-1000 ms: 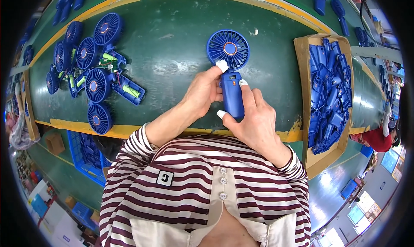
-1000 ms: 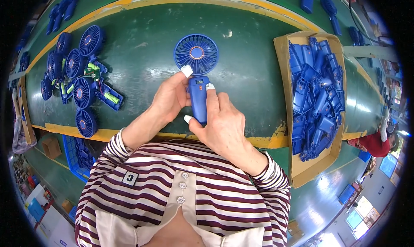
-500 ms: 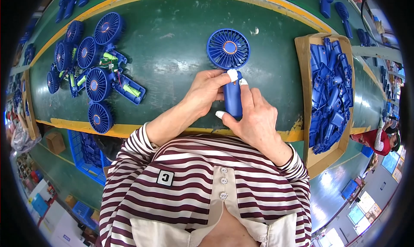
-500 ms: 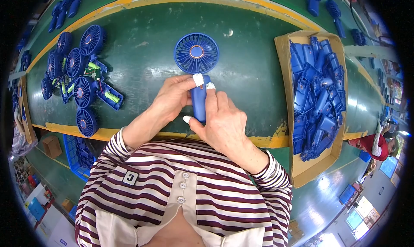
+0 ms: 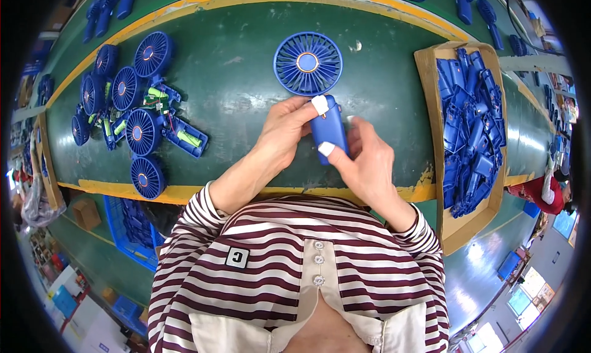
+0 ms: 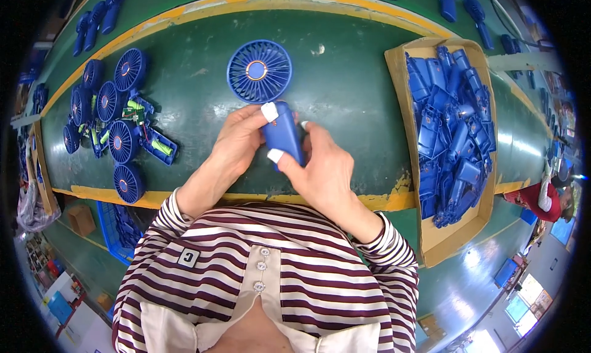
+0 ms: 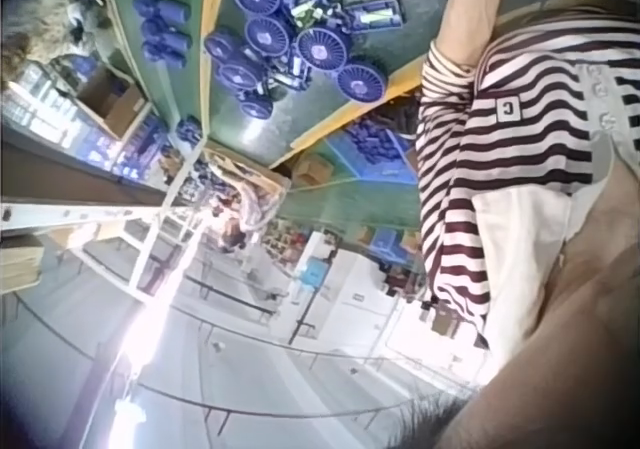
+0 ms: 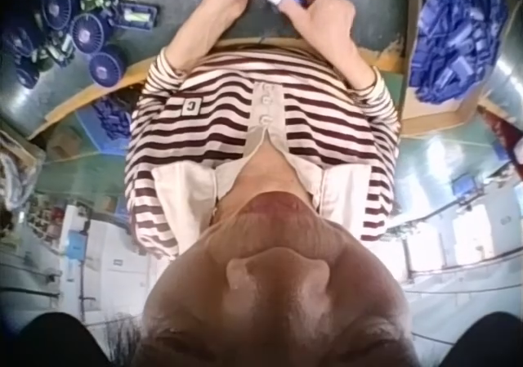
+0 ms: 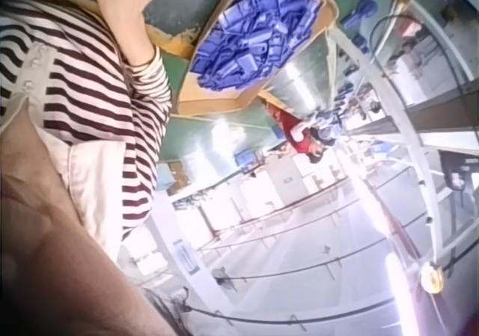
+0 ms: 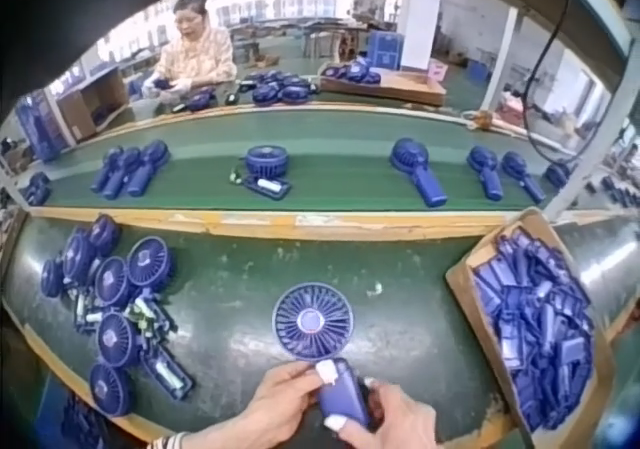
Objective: The person assembles portable fans by fitting the wiring, circuit board, and battery into each handle, snapping the plastic casing cover on, and placing the assembled fans onto the conveyor belt.
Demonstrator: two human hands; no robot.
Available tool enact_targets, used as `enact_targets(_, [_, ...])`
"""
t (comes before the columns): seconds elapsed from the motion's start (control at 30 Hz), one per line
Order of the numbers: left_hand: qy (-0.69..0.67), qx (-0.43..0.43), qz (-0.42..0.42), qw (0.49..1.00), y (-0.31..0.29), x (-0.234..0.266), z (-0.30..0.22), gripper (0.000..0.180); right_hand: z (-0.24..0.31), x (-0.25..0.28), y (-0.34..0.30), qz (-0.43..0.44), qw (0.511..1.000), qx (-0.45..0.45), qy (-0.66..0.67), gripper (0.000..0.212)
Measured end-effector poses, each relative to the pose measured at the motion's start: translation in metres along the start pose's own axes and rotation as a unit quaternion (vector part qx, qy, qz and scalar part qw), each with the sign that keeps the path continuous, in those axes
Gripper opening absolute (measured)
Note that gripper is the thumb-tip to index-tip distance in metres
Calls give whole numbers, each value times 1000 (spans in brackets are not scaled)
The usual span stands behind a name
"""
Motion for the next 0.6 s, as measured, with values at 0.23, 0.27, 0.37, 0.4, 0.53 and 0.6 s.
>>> enact_targets(0.23, [-7, -58, 70, 996, -3, -4, 0, 34, -3, -18, 16, 138, 869, -152, 450, 32])
enact_targets(0.27, [-2, -59, 70, 996, -3, -4, 0, 35, -3, -18, 17, 139, 869, -149, 451, 32])
enact_targets(0.37, [13, -81, 82, 993, -5, -5, 1, 36, -7, -20, 17, 134, 866, -135, 462, 29])
enact_targets(0.4, [22, -100, 96, 990, -6, -6, 0, 37, -9, -21, 17, 129, 862, -135, 471, 29])
enact_targets(0.53, [18, -96, 105, 990, -7, -7, 1, 38, -14, -24, 17, 120, 870, -124, 461, 28])
enact_targets(0.6, [19, -87, 97, 991, -5, -7, 2, 37, -14, -24, 17, 120, 870, -127, 460, 27])
Point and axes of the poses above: each hand's wrist, its own y-axis towards the middle knuckle, its own x-axis out of the back of the hand, z = x × y, the point moved 3 cm from there along y, towards the middle knuckle, and after that the axes turned 4 degrees about x, right-handed, at the moved point
